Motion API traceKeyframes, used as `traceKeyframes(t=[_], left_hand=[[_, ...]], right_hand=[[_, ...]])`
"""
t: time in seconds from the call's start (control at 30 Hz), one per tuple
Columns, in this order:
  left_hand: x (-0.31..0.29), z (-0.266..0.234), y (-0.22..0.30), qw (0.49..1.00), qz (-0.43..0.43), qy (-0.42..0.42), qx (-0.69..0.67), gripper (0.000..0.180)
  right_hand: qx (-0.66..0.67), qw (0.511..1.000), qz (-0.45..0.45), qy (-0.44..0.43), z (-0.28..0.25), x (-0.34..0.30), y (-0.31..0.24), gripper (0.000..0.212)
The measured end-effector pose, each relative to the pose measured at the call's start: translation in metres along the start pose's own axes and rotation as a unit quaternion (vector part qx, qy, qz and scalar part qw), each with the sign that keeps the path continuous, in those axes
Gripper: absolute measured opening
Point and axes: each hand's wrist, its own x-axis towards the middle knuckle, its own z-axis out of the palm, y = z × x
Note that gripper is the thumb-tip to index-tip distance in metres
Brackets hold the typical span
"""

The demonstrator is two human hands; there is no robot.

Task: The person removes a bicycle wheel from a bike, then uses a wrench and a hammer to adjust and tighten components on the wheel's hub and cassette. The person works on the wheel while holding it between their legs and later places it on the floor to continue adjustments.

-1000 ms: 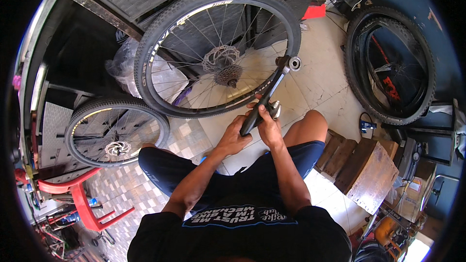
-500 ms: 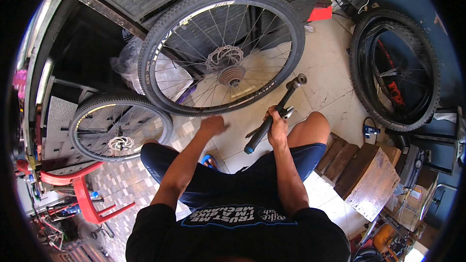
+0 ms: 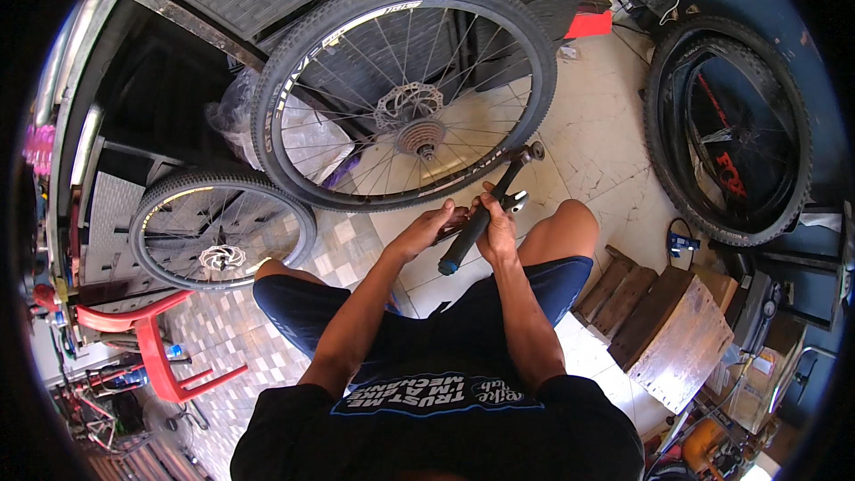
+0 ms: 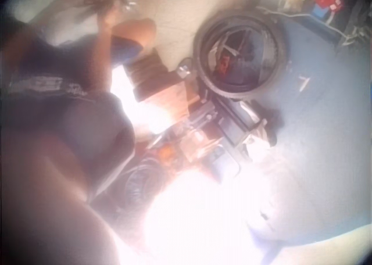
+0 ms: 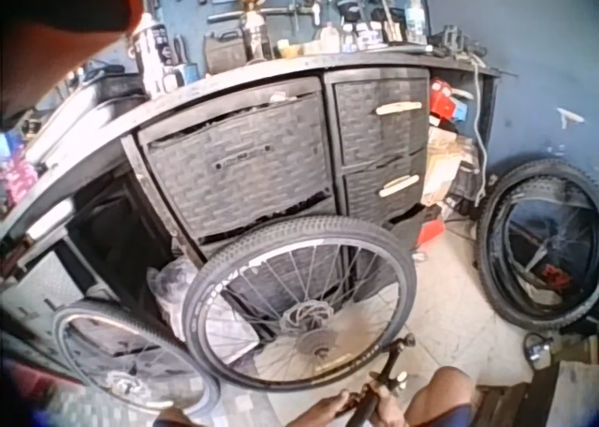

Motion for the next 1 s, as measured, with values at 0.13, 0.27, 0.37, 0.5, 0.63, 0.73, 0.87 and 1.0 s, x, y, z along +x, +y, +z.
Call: traceKeyframes(t=[0.13,0.27,0.37,0.5,0.63,0.73,0.87,1.0], left_hand=[[-0.017,0.039,0.049,0.942,0.044,-0.073,0.324,0.065],[-0.027,0.038,-0.008,0.882,0.171,0.138,0.416,0.059],[-0.028,0.043,0.003,0.905,0.126,0.157,0.376,0.054],[-0.041,0.030,0.019,0.955,0.037,0.140,0.260,0.043],[-0.055,0.028,0.019,0.945,0.057,0.171,0.274,0.044],[-0.058,0.008,-0.001,0.922,0.080,0.199,0.321,0.041],[-0.032,0.010,0.001,0.909,0.057,0.104,0.398,0.046],[-0.029,-0.023,-0.064,0.897,0.009,0.080,0.436,0.046]], right_hand=[[-0.117,0.989,-0.056,0.065,-0.021,0.012,0.000,0.055],[-0.144,0.987,-0.072,0.007,0.003,0.009,0.018,0.061],[-0.075,0.993,-0.059,-0.063,-0.004,0.007,0.008,0.069],[-0.082,0.987,-0.050,-0.130,0.011,-0.001,-0.006,0.069],[-0.253,0.959,-0.039,-0.117,0.022,0.000,-0.009,0.064],[-0.288,0.957,-0.038,-0.018,0.019,0.006,0.018,0.051],[-0.438,0.851,-0.236,0.166,-0.057,0.044,0.024,0.054],[-0.324,0.923,-0.108,0.179,-0.047,0.030,0.031,0.070]])
